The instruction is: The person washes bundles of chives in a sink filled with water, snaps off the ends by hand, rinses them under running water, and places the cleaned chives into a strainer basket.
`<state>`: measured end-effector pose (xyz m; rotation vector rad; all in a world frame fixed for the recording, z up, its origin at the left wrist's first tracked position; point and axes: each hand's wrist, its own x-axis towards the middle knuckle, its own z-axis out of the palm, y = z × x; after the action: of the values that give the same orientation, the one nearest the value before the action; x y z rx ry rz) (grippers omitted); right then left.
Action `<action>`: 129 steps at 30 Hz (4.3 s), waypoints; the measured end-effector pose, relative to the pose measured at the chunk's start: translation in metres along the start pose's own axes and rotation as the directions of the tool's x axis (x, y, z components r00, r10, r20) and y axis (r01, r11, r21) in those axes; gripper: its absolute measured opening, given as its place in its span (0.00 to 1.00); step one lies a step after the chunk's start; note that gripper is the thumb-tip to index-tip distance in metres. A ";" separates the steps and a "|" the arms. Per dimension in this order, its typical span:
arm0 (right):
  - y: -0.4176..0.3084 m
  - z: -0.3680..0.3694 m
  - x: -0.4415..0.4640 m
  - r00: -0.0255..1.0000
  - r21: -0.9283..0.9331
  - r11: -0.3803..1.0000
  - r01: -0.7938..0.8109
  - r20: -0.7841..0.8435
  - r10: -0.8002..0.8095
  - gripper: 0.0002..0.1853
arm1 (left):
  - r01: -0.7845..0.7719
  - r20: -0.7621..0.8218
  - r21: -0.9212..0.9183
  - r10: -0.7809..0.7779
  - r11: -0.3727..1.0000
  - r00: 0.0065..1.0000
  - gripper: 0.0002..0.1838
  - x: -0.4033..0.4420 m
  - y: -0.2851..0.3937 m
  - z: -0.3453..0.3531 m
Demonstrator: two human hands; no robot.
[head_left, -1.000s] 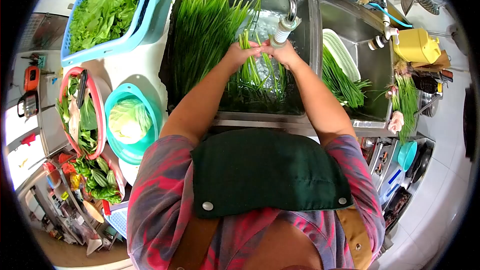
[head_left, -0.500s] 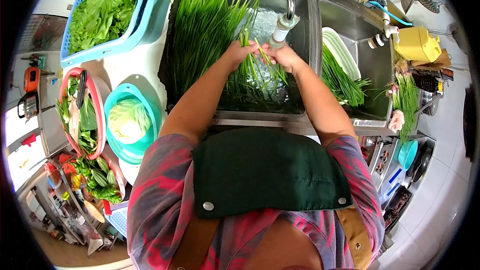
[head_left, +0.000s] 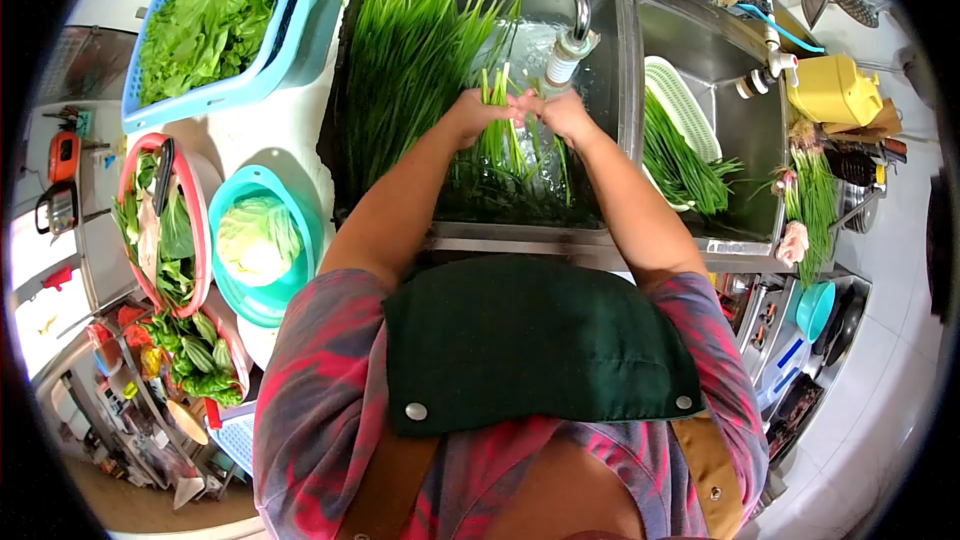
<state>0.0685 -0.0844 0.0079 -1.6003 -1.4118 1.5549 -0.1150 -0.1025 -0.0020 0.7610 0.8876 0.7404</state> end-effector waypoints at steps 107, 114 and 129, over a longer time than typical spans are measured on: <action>-0.032 -0.009 -0.019 0.991 0.095 0.989 -0.114 0.084 0.106 0.08 | 0.054 -0.146 0.032 -0.049 0.998 0.988 0.10 0.010 0.006 0.008; -0.008 -0.013 -0.006 0.995 0.291 0.956 -0.041 0.095 0.014 0.10 | 0.023 -0.122 0.109 -0.010 0.994 0.992 0.11 0.009 0.007 0.000; -0.027 0.002 -0.017 0.993 0.268 0.958 -0.099 0.085 0.079 0.12 | -0.005 -0.016 0.137 0.007 0.990 1.000 0.15 0.005 0.004 0.006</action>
<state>0.0612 -0.0904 0.0384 -1.4713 -1.1168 1.7902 -0.1091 -0.0978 0.0022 0.8808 0.9585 0.6966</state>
